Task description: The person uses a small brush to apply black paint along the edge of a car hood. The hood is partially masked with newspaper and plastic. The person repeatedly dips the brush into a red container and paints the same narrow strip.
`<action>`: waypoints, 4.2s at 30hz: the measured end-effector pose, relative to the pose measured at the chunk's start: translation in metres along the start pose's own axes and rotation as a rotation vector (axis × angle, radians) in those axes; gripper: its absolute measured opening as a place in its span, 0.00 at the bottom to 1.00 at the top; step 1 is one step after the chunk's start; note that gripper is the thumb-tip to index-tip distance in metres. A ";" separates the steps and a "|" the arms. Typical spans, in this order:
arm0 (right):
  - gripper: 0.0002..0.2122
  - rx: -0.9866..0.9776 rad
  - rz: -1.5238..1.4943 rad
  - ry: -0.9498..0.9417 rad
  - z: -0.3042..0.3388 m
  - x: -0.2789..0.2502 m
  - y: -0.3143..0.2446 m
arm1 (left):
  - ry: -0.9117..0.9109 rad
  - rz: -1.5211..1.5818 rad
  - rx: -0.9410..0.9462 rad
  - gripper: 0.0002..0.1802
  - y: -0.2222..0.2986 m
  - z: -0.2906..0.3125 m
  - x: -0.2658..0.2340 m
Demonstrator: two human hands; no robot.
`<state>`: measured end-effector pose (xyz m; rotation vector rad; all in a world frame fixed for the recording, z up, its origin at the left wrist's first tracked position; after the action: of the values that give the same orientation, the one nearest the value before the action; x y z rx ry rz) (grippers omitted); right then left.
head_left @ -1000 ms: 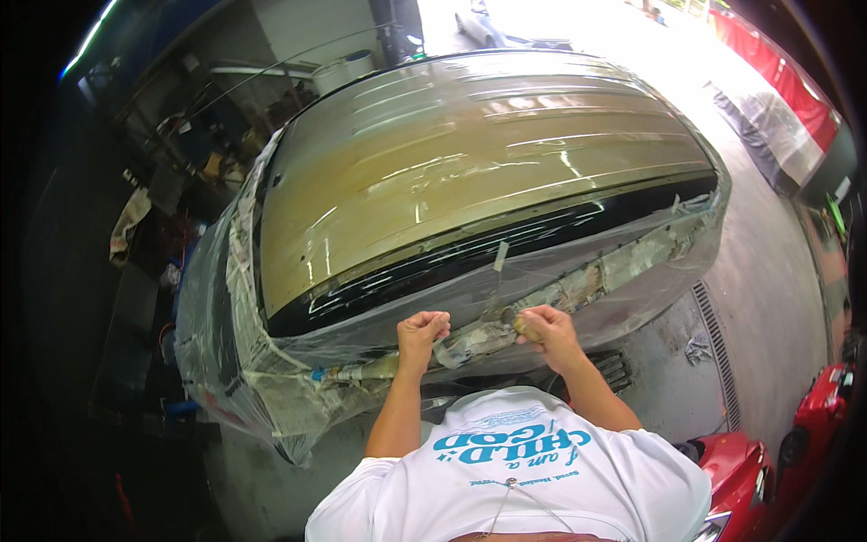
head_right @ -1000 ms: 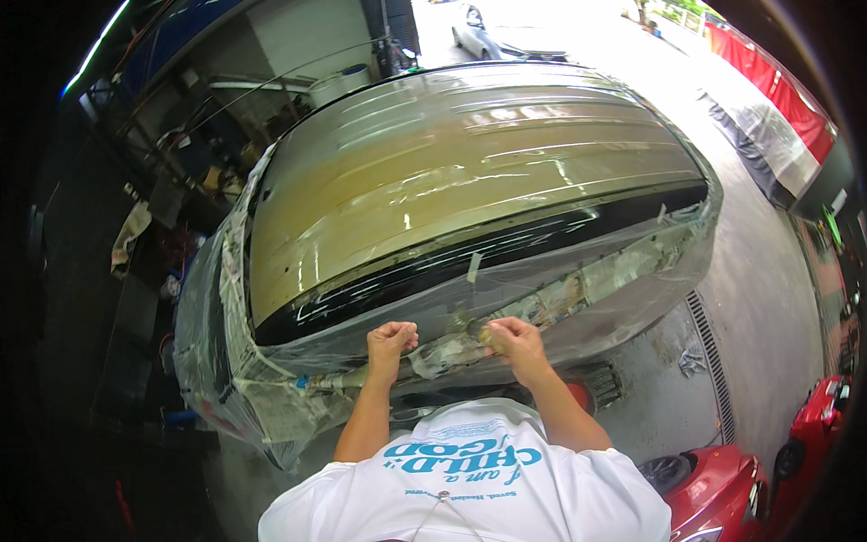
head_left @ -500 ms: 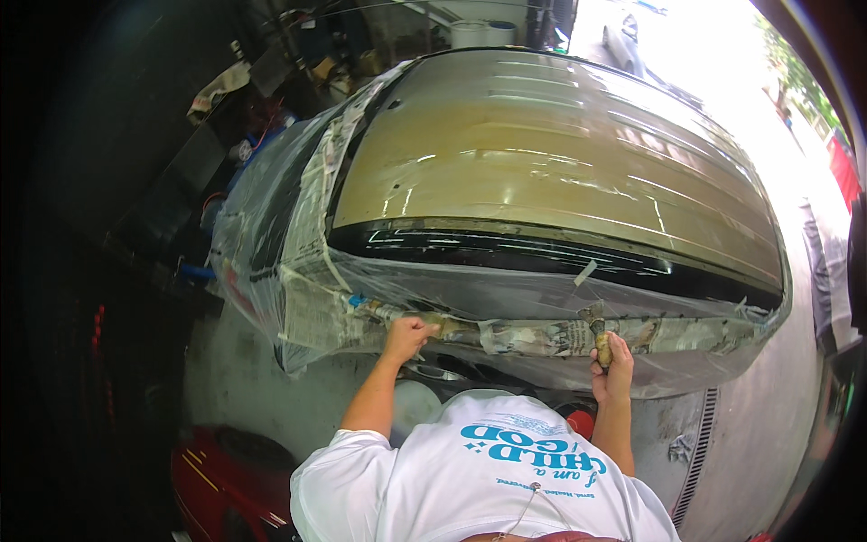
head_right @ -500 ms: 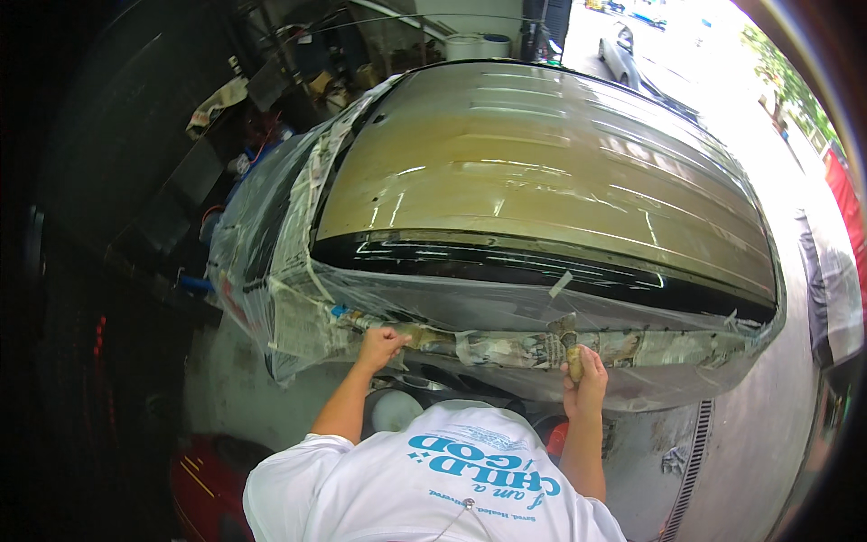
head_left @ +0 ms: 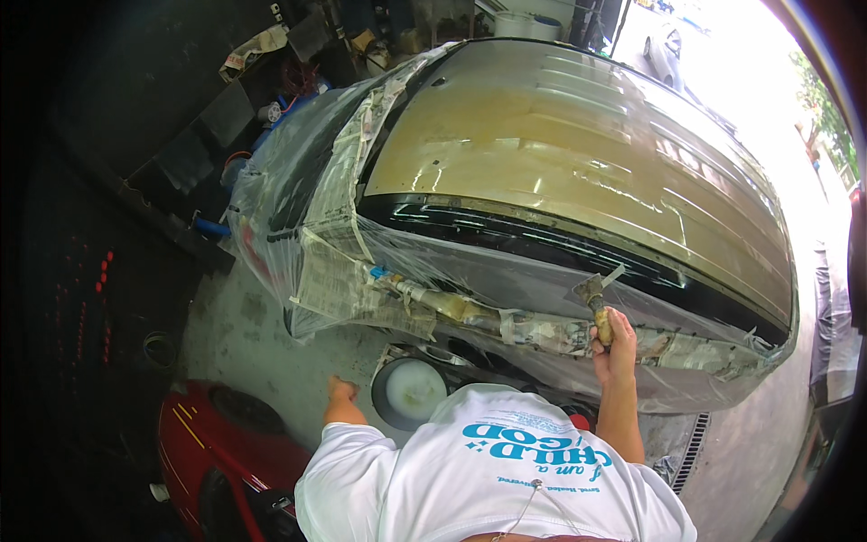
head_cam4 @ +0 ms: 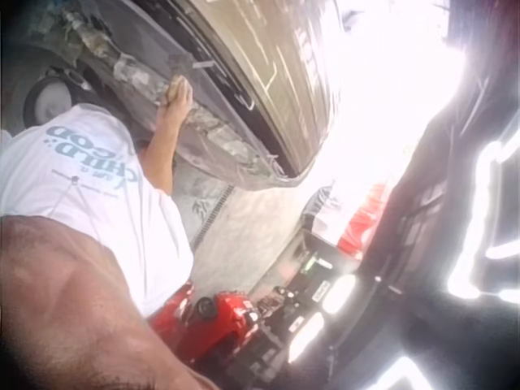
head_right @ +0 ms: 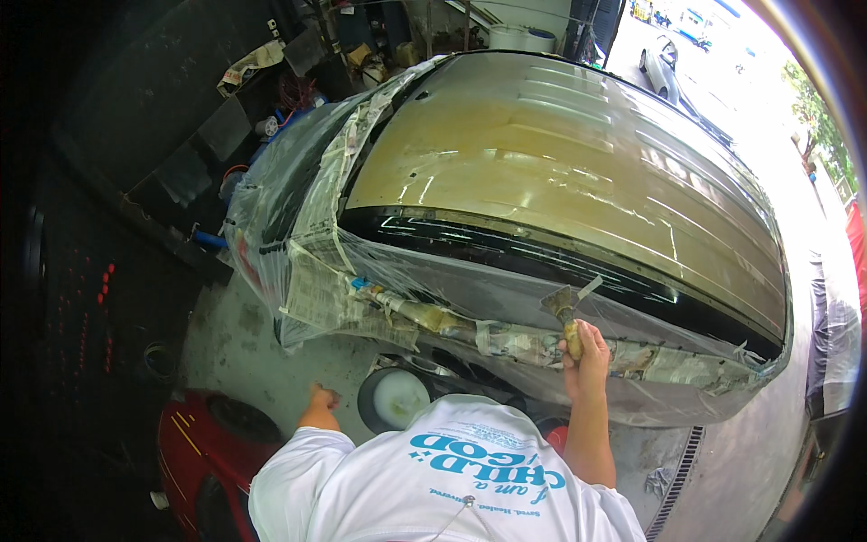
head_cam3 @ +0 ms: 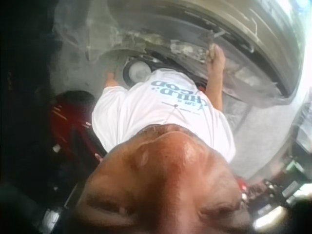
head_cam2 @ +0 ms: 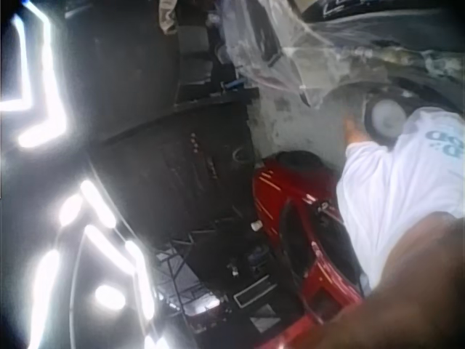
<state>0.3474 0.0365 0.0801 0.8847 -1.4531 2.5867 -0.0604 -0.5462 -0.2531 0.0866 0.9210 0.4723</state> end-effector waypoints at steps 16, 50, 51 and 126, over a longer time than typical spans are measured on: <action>0.11 -0.154 -0.417 0.030 0.028 -0.052 -0.030 | 0.206 0.147 1.587 0.24 0.421 0.270 0.026; 0.10 -0.252 -0.515 0.343 0.065 -0.166 -0.051 | 0.258 -0.633 1.778 0.42 0.629 0.525 0.204; 0.10 -0.253 -0.504 0.340 0.066 -0.169 -0.050 | 0.222 -0.610 1.719 0.42 0.633 0.535 0.209; 0.08 -0.721 2.366 -0.253 -0.161 0.119 -0.130 | 0.602 0.281 1.315 0.09 0.608 0.247 0.004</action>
<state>0.2147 0.2100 0.1762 0.5689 1.4190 -0.2954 -0.0812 0.0306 0.0586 1.3377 1.7027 0.0633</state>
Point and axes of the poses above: each hand's wrist, its own z-axis away from the middle knuckle, its own x-axis out of the palm, y = z × x, the point moved 7 cm from there along -z, towards the middle knuckle, and after that the axes turned 5 degrees about x, right-handed, at the moved point
